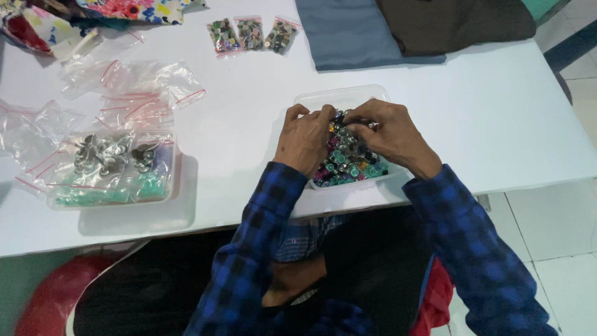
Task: Sorting various buttons from a plastic container into smaller bags and piles on a table.
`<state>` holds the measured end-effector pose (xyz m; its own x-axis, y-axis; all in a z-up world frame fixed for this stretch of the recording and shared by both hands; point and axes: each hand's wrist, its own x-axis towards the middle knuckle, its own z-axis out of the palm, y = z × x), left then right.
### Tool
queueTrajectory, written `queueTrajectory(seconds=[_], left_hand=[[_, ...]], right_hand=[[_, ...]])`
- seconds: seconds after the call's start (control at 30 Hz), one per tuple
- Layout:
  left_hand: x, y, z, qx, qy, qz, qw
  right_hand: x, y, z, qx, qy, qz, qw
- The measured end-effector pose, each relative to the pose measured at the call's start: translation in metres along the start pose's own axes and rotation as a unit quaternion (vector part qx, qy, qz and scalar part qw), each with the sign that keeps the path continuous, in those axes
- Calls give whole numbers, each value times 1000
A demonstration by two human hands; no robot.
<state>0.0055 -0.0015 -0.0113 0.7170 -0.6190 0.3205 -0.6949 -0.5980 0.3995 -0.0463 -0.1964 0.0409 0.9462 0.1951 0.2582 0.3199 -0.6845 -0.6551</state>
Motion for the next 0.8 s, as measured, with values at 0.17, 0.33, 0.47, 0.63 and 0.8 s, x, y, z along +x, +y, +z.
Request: queueTrajectory(seconds=[0.17,0.33,0.47,0.63,0.8], left_hand=[[-1,4,0,9,3,-13,1000],[1,4,9,63,21,-4,998],[-2,10,-9,32,0,2,999],[1,17,-15,-27,-33,-33,999],[6,2,14,82,-18,-2,996]], right_hand=[[3,-23,5,-204,-140,66,967],[1,-24,11,-342,-180,97,917],[2,-19,10,-307,-180,82,931],[-4,-3,4,-142,-92,92,981],[-14,-23,-12,-132,-47,-29,990]])
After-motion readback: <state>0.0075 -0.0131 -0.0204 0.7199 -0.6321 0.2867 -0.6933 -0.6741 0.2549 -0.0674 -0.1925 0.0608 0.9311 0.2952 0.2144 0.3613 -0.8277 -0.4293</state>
